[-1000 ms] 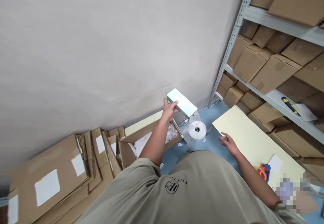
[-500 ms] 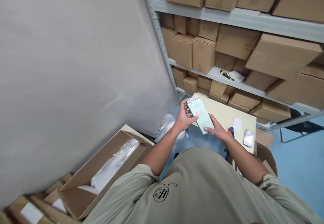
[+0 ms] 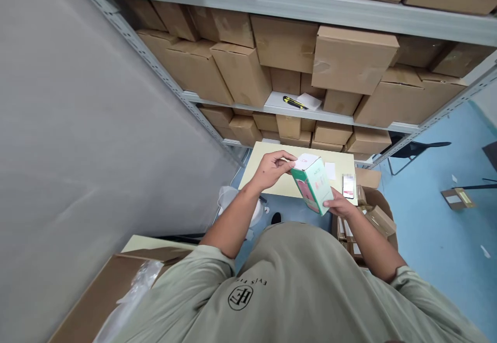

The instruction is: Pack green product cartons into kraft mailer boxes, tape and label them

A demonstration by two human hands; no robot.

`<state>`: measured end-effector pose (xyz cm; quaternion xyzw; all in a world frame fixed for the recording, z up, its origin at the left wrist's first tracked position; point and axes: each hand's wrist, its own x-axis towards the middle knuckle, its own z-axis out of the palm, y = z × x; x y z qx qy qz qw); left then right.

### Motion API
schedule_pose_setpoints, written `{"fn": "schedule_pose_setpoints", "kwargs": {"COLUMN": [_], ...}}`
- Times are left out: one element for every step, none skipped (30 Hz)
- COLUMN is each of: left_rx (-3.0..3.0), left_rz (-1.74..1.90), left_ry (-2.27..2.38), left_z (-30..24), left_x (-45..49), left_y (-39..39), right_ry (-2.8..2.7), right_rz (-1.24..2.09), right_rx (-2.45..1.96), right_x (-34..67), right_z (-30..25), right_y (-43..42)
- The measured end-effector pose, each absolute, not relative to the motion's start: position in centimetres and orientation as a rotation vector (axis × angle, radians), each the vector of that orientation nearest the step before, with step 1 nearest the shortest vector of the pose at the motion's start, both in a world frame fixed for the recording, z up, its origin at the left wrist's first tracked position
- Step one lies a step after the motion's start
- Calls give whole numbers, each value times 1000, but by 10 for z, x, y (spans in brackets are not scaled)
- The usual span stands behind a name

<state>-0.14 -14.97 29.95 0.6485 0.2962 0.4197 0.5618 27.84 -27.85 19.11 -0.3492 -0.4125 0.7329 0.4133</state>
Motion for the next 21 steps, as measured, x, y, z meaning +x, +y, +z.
{"fn": "schedule_pose_setpoints", "kwargs": {"left_rx": [1577, 1630, 1686, 1743, 1799, 1856, 1919, 1984, 2048, 2106, 2154, 2188, 2207, 2214, 2217, 2221, 2228, 2237, 2244, 2247, 2246], "left_rz": [931, 870, 807, 746, 688, 639, 600, 571, 549, 529, 509, 488, 467, 450, 440, 439, 443, 446, 446, 440, 431], "left_ry": [646, 594, 545, 500, 457, 415, 376, 345, 324, 312, 305, 302, 299, 297, 299, 309, 329, 356, 389, 426, 462], "left_z": [306, 312, 319, 326, 333, 339, 345, 350, 353, 356, 357, 356, 354, 351, 347, 343, 338, 333, 328, 324, 320], "left_x": [-3, -6, -8, -10, -13, -15, -17, -20, -22, -24, -26, -28, -30, -32, -33, -35, -37, -39, -40, -42, -44], "left_y": [-141, -132, -124, -117, -110, -105, -100, -96, -92, -89, -86, -83, -79, -75, -70, -65, -58, -51, -43, -34, -26], "right_ry": [-1015, -997, -981, -966, -949, -929, -907, -884, -862, -842, -824, -809, -794, -778, -761, -746, -735, -731, -739, -764, -811], "right_rz": [1871, 1889, 1903, 1916, 1926, 1935, 1939, 1938, 1932, 1923, 1913, 1902, 1890, 1870, 1841, 1801, 1752, 1696, 1633, 1567, 1501], "right_rx": [-866, -859, -860, -869, -885, -904, -924, -941, -952, -956, -958, -962, -968, -978, -993, -1014, -1045, -1084, -1131, -1181, -1231], "right_x": [283, 286, 289, 289, 289, 287, 284, 281, 277, 272, 267, 262, 256, 250, 244, 238, 232, 227, 222, 217, 213], "right_z": [192, 192, 192, 193, 192, 192, 191, 190, 189, 187, 185, 183, 181, 178, 176, 173, 170, 167, 165, 163, 162], "right_y": [-280, -281, -281, -281, -279, -276, -273, -269, -264, -258, -252, -246, -239, -232, -224, -216, -208, -200, -193, -186, -180]}}
